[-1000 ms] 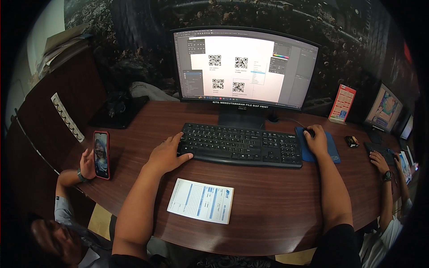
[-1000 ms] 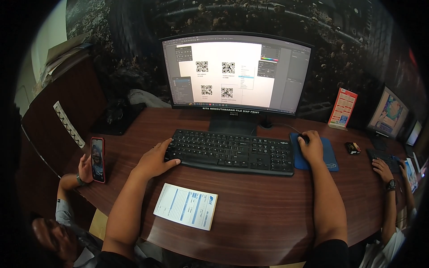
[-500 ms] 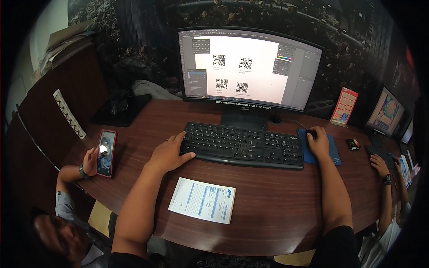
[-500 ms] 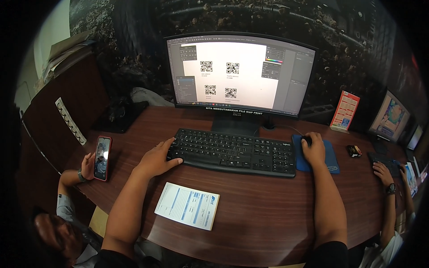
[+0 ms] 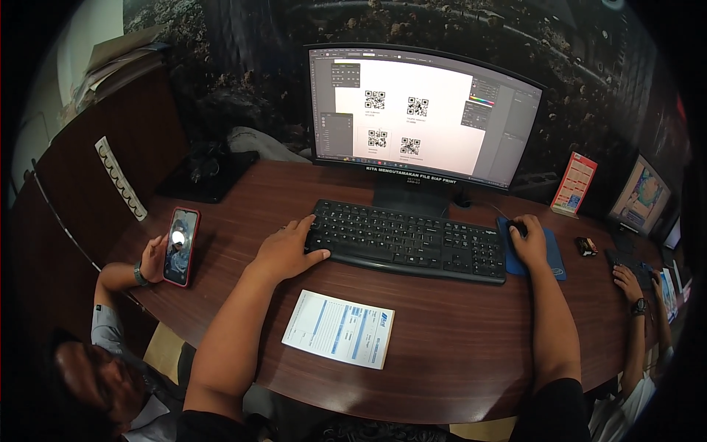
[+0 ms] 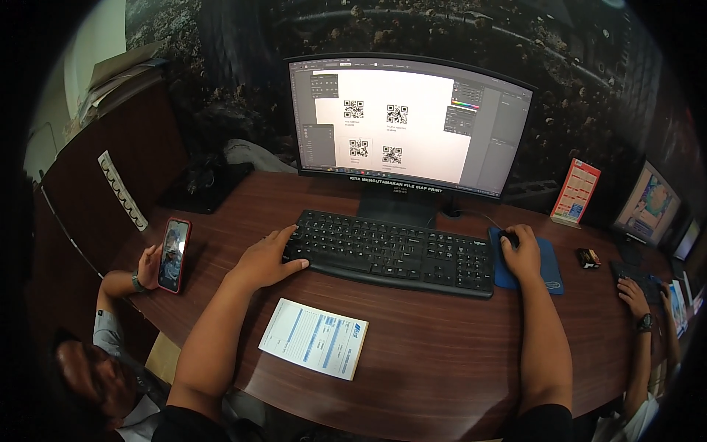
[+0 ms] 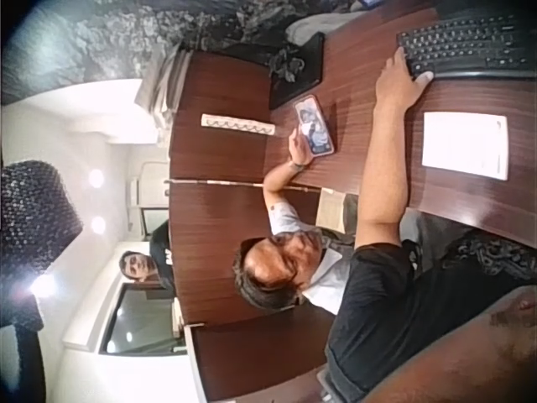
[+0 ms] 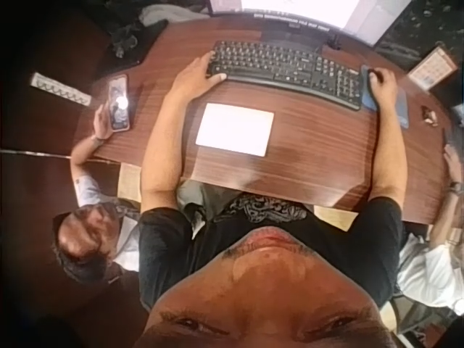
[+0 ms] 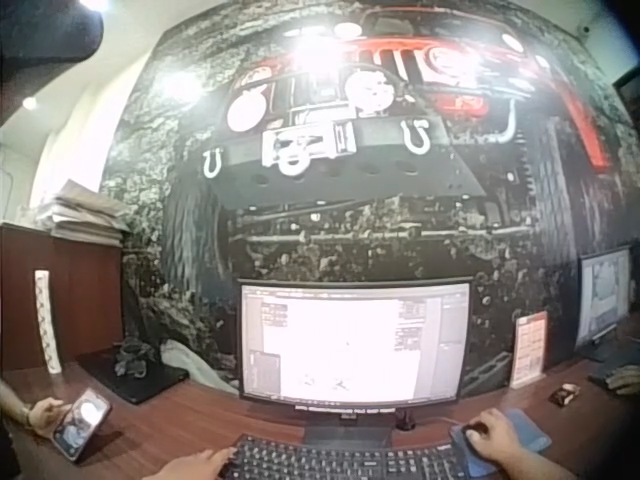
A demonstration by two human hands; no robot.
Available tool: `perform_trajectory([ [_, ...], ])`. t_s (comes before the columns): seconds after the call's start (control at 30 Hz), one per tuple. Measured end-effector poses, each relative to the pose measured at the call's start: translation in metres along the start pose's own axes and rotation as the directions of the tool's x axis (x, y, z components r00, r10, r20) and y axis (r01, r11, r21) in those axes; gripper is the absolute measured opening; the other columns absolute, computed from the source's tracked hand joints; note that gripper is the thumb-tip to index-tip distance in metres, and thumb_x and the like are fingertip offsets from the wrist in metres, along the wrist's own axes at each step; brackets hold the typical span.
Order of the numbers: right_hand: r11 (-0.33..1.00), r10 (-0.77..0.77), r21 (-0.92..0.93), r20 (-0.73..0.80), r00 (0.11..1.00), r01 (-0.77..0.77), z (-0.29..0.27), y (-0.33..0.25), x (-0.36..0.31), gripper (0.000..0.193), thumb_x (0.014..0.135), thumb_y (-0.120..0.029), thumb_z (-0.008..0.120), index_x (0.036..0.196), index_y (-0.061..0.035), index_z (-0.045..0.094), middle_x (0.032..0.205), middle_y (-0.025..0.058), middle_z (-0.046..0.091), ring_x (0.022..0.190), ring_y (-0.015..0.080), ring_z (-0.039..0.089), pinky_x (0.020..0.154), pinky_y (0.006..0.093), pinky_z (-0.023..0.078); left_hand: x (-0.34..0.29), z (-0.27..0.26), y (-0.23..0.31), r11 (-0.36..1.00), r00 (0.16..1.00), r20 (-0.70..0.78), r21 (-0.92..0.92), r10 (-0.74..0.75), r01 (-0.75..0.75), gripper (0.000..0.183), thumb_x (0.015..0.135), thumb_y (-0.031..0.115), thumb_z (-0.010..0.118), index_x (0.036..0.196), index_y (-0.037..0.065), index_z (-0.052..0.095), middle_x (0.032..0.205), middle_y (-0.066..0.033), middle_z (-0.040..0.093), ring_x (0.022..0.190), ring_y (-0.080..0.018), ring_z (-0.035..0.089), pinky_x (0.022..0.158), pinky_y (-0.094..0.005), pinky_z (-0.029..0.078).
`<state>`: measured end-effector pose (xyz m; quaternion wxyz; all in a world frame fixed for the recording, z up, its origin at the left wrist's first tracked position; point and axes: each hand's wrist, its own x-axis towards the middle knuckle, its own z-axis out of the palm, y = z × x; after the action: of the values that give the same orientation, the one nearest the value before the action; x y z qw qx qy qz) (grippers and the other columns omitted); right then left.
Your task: The recorder uses a graphic design software on a computer to arrange QR codes and layouts.
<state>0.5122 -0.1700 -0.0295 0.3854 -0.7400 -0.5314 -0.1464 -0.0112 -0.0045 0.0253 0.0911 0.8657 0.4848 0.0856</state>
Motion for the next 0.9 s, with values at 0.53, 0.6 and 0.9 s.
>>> perform_trajectory([
  [0.53, 0.998, 0.046, -0.036, -0.016, 0.999, -0.046, 0.0013, 0.0006, 0.0002, 0.023, 0.086, -0.014, 0.072, 0.107, -0.0058, 0.069, 0.114, 0.0125, 0.065, 0.107, 0.0343, 0.066, 0.092, 0.0421, 0.052, 0.0005, 0.0019, -0.0022, 1.0, 1.0, -0.015, -0.017, 0.01, -0.01, 0.088, 0.09, 0.055, 0.069, 0.155, 0.006, 0.037, 0.143, -0.0224, 0.056, 0.129, -0.0388, 0.058, 0.106, -0.0471, 0.049],
  [0.6, 0.998, 0.048, -0.031, -0.014, 0.999, -0.049, 0.0009, 0.0004, 0.0, 0.023, 0.086, -0.014, 0.072, 0.107, -0.0059, 0.069, 0.114, 0.0124, 0.065, 0.107, 0.0341, 0.066, 0.092, 0.0419, 0.052, 0.001, 0.0021, -0.0019, 1.0, 1.0, -0.011, -0.013, 0.008, -0.008, 0.088, 0.09, 0.055, 0.069, 0.155, 0.006, 0.037, 0.143, -0.0221, 0.056, 0.129, -0.0385, 0.058, 0.106, -0.0471, 0.049],
  [0.9, 0.998, 0.048, -0.037, -0.011, 0.999, -0.048, 0.0006, 0.0023, 0.0007, 0.023, 0.086, -0.013, 0.074, 0.106, -0.0046, 0.07, 0.112, 0.0127, 0.065, 0.105, 0.0333, 0.066, 0.091, 0.0405, 0.052, 0.0008, 0.0, 0.0016, 1.0, 1.0, 0.014, 0.003, -0.015, 0.015, 0.089, 0.091, 0.056, 0.068, 0.157, 0.006, 0.035, 0.146, -0.021, 0.054, 0.132, -0.0372, 0.057, 0.108, -0.0466, 0.048],
])
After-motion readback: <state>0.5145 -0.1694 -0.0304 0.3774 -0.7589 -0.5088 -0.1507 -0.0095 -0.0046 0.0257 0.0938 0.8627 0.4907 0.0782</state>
